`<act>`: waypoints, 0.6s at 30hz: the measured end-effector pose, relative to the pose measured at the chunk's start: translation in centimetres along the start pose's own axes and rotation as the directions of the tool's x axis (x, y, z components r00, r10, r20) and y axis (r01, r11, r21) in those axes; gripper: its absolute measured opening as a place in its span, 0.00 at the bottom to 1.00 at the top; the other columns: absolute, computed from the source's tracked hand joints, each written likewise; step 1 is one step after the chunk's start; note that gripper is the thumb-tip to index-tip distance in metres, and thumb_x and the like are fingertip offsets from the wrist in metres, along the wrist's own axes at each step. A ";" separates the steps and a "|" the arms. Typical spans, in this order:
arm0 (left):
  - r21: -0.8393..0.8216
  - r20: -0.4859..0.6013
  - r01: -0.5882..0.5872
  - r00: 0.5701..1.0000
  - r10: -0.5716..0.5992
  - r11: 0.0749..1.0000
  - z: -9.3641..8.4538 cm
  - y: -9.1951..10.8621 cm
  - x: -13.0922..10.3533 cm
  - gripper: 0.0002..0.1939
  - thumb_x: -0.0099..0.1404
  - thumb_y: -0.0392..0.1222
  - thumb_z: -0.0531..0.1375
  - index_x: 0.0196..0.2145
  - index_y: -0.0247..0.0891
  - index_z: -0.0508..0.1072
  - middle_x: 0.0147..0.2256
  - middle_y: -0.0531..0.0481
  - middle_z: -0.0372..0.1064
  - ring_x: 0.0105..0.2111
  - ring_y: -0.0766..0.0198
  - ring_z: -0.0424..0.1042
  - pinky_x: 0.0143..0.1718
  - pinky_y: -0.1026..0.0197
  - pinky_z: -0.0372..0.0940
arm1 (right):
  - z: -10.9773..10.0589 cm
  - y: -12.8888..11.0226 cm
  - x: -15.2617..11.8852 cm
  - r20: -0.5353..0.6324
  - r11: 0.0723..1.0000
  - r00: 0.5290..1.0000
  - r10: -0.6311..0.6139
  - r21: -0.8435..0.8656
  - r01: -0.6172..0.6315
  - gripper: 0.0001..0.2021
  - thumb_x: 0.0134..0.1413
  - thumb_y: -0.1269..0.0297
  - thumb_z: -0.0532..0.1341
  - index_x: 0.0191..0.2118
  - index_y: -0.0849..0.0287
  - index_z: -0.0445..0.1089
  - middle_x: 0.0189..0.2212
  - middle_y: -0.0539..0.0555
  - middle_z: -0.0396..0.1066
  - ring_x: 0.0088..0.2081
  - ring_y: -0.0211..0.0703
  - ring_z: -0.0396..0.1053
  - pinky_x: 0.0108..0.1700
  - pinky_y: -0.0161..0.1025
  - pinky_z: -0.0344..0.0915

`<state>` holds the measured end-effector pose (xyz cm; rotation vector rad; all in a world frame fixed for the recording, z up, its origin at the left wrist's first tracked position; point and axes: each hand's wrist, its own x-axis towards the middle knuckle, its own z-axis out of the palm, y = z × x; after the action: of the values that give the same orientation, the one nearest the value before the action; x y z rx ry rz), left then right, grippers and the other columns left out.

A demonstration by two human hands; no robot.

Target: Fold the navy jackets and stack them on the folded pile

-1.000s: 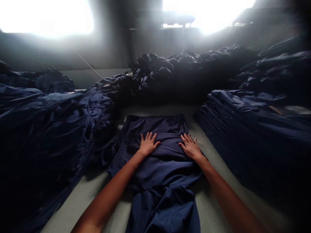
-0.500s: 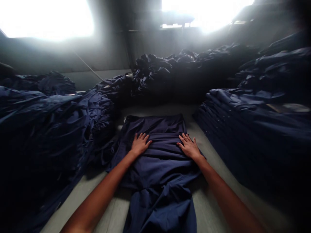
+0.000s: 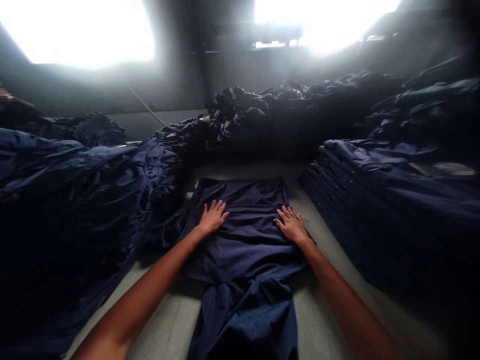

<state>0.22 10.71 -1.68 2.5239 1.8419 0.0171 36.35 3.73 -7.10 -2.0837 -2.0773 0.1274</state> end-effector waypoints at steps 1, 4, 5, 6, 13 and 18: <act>-0.002 0.016 0.018 1.000 -0.018 1.000 0.3 -0.6 -0.4 0.32 0.78 0.55 0.43 0.74 0.43 0.54 0.75 0.45 0.45 0.75 0.44 0.41 0.71 0.31 0.40 | 0.0 0.0 0.0 -0.001 1.000 1.000 -0.002 0.002 0.002 0.31 0.74 0.44 0.43 0.75 0.51 0.53 0.76 0.54 0.43 0.76 0.52 0.39 0.73 0.67 0.40; 0.005 0.044 0.061 0.997 -0.061 0.998 0.8 -2.4 -1.1 0.32 0.78 0.55 0.43 0.74 0.44 0.54 0.74 0.44 0.45 0.74 0.43 0.46 0.70 0.35 0.47 | 0.1 0.0 0.1 -0.001 1.000 1.000 -0.005 0.010 0.005 0.31 0.74 0.43 0.43 0.75 0.50 0.53 0.76 0.54 0.44 0.76 0.52 0.40 0.73 0.67 0.39; 0.013 0.047 0.071 0.996 -0.072 0.997 0.8 -2.7 -1.1 0.32 0.78 0.55 0.43 0.74 0.44 0.54 0.74 0.44 0.46 0.74 0.43 0.46 0.70 0.35 0.47 | 0.1 0.0 0.1 0.000 1.000 1.000 -0.007 0.012 0.007 0.32 0.74 0.43 0.43 0.75 0.50 0.53 0.76 0.54 0.44 0.76 0.52 0.40 0.73 0.67 0.39; 0.023 0.048 0.084 0.995 -0.085 0.996 0.6 -2.7 -1.0 0.32 0.78 0.56 0.44 0.74 0.44 0.56 0.74 0.43 0.47 0.74 0.42 0.46 0.70 0.35 0.47 | 0.1 0.0 0.1 0.001 1.000 1.000 -0.008 0.015 0.008 0.32 0.74 0.43 0.43 0.75 0.50 0.53 0.76 0.54 0.44 0.76 0.52 0.40 0.73 0.67 0.39; 0.063 -0.051 0.086 0.995 -0.083 0.994 -1.1 1.9 2.0 0.32 0.76 0.57 0.48 0.69 0.37 0.65 0.75 0.38 0.43 0.75 0.41 0.40 0.72 0.35 0.41 | -0.1 -0.1 0.0 0.001 1.000 1.000 0.007 0.022 -0.007 0.32 0.74 0.43 0.44 0.74 0.50 0.54 0.76 0.54 0.44 0.76 0.52 0.40 0.73 0.65 0.40; 0.013 -0.040 0.070 0.997 -0.069 0.997 0.5 2.3 1.7 0.32 0.78 0.57 0.43 0.73 0.43 0.58 0.74 0.43 0.47 0.74 0.45 0.45 0.71 0.34 0.43 | -0.3 -0.2 -0.1 0.004 0.999 1.000 0.004 0.035 -0.004 0.32 0.74 0.42 0.45 0.74 0.51 0.54 0.76 0.54 0.44 0.76 0.52 0.40 0.73 0.63 0.43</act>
<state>2.91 11.68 -2.11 2.4850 1.9509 0.0535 36.24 3.65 -6.73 -2.0692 -2.0578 0.1673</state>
